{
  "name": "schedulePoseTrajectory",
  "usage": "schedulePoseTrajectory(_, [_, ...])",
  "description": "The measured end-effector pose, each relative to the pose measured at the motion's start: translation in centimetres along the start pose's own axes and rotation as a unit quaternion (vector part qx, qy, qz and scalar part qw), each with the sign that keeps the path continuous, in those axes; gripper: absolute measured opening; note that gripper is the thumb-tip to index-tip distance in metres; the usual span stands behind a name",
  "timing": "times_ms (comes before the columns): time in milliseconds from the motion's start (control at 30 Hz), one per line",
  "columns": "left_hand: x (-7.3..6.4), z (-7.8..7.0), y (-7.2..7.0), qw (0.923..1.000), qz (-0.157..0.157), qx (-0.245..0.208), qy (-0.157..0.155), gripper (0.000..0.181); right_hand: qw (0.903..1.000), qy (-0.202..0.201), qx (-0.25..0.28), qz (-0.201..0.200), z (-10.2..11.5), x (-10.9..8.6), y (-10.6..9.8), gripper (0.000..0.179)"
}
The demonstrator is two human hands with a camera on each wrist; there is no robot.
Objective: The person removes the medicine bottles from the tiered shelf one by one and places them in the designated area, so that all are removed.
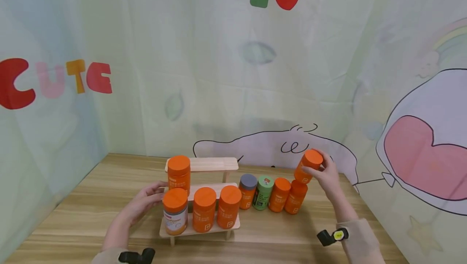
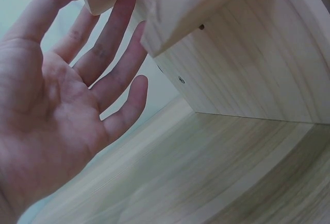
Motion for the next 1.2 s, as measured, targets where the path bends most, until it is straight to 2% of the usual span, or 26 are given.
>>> schedulePoseTrajectory(167, [-0.1, -0.1, 0.0, 1.0000, -0.001, 0.004, -0.002, 0.033, 0.9998, 0.013, 0.003, -0.015, -0.8, -0.1, -1.1, 0.070])
schedulePoseTrajectory(333, [-0.1, -0.1, 0.0, 0.9999, -0.007, 0.004, -0.008, 0.032, 0.9994, 0.033, -0.004, -0.013, -1.7, -0.4, -2.0, 0.072])
schedulePoseTrajectory(533, [-0.3, -0.3, 0.1, 1.0000, -0.004, 0.001, -0.006, 0.032, 0.9991, 0.036, -0.011, -0.020, -3.0, -0.7, -2.7, 0.071])
schedulePoseTrajectory(900, [-0.2, -0.3, 0.0, 0.9998, -0.013, 0.003, -0.015, 0.029, 0.9969, 0.064, -0.044, 0.013, -6.6, -1.6, -2.2, 0.072])
schedulePoseTrajectory(1200, [-0.2, -0.2, 0.0, 0.9997, -0.019, 0.001, -0.015, 0.028, 0.9983, 0.048, -0.034, 0.004, -8.5, -2.3, -1.8, 0.068])
Point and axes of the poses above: each hand's wrist, its own x-axis towards the middle knuckle, its own y-axis out of the palm, z = x × y, the point moved 9 cm from there along x, towards the middle knuckle, and after that the axes turned 1 degree about y, right-handed, at the moved point
